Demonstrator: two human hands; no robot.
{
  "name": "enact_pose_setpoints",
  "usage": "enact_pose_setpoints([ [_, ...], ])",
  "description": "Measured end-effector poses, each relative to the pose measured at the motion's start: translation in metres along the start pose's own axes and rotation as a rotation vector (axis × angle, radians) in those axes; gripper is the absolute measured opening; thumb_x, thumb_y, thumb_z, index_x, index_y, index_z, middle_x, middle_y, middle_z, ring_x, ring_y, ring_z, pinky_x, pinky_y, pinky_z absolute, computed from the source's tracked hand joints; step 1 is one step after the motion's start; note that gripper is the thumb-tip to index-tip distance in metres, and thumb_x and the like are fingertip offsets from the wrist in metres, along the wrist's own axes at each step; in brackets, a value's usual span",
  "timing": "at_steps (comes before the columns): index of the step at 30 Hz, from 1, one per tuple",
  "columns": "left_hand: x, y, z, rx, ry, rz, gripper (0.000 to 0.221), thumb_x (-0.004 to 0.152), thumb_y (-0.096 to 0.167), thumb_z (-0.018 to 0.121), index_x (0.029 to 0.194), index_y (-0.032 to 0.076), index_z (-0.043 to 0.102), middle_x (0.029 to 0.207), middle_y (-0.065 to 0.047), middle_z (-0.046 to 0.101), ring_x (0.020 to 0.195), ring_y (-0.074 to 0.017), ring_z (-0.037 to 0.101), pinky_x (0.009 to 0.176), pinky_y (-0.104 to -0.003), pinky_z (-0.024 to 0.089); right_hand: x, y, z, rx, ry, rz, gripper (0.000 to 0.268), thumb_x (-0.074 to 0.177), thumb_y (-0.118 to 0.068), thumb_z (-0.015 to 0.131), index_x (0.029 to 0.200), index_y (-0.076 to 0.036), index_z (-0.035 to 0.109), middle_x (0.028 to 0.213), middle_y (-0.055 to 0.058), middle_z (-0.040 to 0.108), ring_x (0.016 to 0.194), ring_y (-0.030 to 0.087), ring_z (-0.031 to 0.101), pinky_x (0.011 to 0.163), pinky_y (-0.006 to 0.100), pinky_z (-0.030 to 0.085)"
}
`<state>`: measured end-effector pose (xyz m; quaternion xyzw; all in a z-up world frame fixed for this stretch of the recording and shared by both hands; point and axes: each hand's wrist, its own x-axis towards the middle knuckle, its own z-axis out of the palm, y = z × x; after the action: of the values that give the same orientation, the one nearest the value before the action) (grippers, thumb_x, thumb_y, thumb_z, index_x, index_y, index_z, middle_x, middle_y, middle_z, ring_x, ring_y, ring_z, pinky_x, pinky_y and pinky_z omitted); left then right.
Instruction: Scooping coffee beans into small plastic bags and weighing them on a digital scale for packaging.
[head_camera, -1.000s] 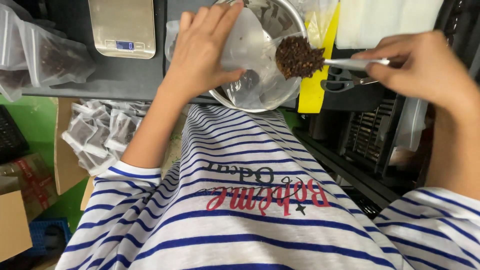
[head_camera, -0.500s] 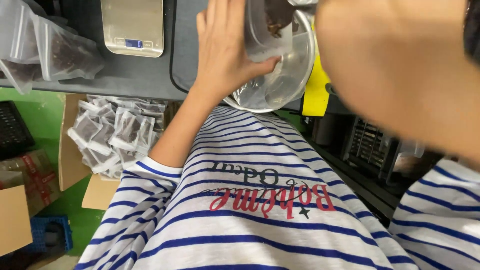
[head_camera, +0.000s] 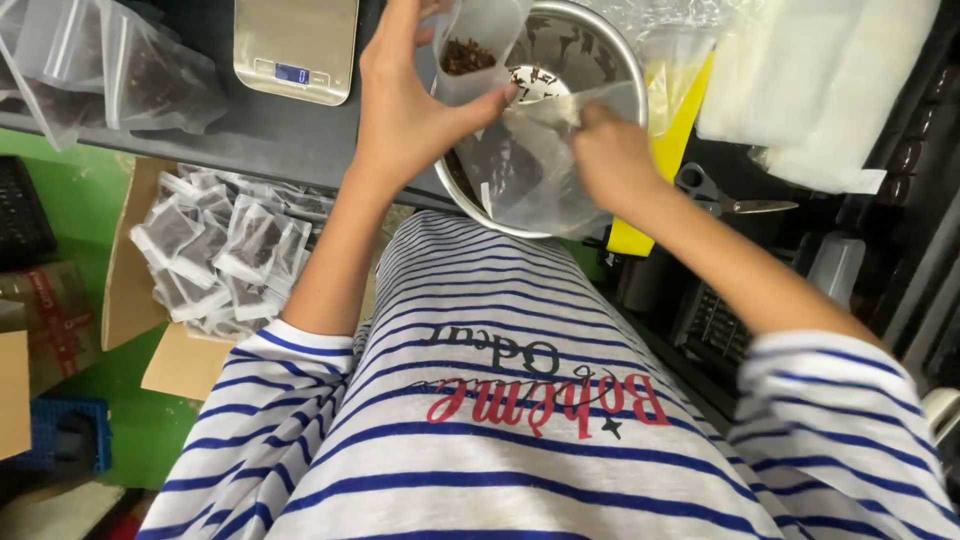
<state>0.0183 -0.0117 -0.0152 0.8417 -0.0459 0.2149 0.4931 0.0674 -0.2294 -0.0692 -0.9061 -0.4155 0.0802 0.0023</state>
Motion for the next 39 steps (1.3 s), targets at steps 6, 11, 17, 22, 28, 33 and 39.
enact_pose_setpoints([
  [6, -0.016, 0.001, -0.006, -0.019, -0.027, -0.08, 0.076, 0.073, 0.024, 0.083, 0.124, 0.015, 0.027, 0.116, -0.007, 0.048, 0.111, -0.0204, 0.049, 0.087, -0.034, 0.044, 0.008, 0.001, 0.034, 0.001, -0.132, -0.054, 0.03, 0.078, 0.0, 0.048, 0.107, -0.003, 0.046, 0.092, 0.014, 0.051, 0.052, 0.028, 0.056, 0.037, 0.037, 0.048],
  [11, -0.023, 0.002, -0.01, -0.002, -0.032, -0.104, 0.071, 0.072, 0.019, 0.08, 0.121, 0.015, 0.03, 0.115, -0.007, 0.048, 0.11, -0.0209, 0.047, 0.086, -0.035, 0.043, -0.027, -0.006, 0.005, 0.458, -0.573, 0.257, 0.032, 0.071, 0.013, 0.04, 0.099, 0.001, 0.052, 0.072, 0.019, 0.05, 0.044, 0.018, 0.048, 0.035, 0.023, 0.04],
  [17, -0.021, 0.005, -0.009, 0.017, -0.032, -0.117, 0.07, 0.072, 0.019, 0.081, 0.121, 0.014, 0.031, 0.116, -0.006, 0.047, 0.108, -0.0217, 0.048, 0.086, -0.036, 0.042, -0.047, 0.025, 0.02, 0.718, -0.485, 0.263, 0.028, 0.073, -0.016, 0.052, 0.1, -0.009, 0.059, 0.1, 0.01, 0.058, 0.085, 0.021, 0.058, 0.075, 0.031, 0.045],
  [22, -0.022, 0.006, -0.009, 0.018, -0.019, -0.133, 0.067, 0.069, 0.017, 0.081, 0.116, 0.011, 0.034, 0.111, -0.007, 0.047, 0.105, -0.022, 0.047, 0.083, -0.035, 0.041, -0.058, 0.032, -0.012, 0.742, -0.329, 0.128, 0.017, 0.076, -0.009, 0.051, 0.089, -0.007, 0.062, 0.081, 0.007, 0.064, 0.07, 0.016, 0.061, 0.063, 0.025, 0.05],
  [28, -0.02, 0.002, -0.008, -0.002, -0.068, -0.072, 0.07, 0.074, 0.018, 0.08, 0.122, 0.015, 0.03, 0.119, -0.007, 0.042, 0.109, -0.0223, 0.046, 0.082, -0.035, 0.042, -0.066, 0.036, -0.065, 0.821, -0.247, 0.345, 0.024, 0.078, -0.001, 0.052, 0.098, -0.01, 0.062, 0.075, 0.005, 0.062, 0.045, 0.009, 0.036, 0.042, 0.021, 0.03],
  [33, -0.017, 0.002, -0.008, 0.02, -0.13, -0.059, 0.078, 0.074, 0.019, 0.083, 0.127, 0.012, 0.026, 0.124, -0.009, 0.037, 0.11, -0.0241, 0.045, 0.091, -0.035, 0.041, -0.078, 0.041, -0.075, 0.682, -0.196, 0.405, 0.026, 0.078, -0.004, 0.049, 0.098, -0.009, 0.063, 0.067, 0.004, 0.057, 0.051, 0.013, 0.04, 0.047, 0.027, 0.029],
  [39, 0.002, 0.016, -0.005, 0.288, -0.34, 0.025, 0.078, 0.061, 0.025, 0.081, 0.119, 0.005, 0.034, 0.119, -0.011, 0.039, 0.098, -0.0292, 0.04, 0.073, -0.035, 0.025, -0.095, 0.047, -0.104, 0.581, -0.268, 0.412, 0.029, 0.076, -0.004, 0.049, 0.1, -0.01, 0.063, 0.063, 0.004, 0.055, 0.049, 0.015, 0.041, 0.048, 0.028, 0.029],
])
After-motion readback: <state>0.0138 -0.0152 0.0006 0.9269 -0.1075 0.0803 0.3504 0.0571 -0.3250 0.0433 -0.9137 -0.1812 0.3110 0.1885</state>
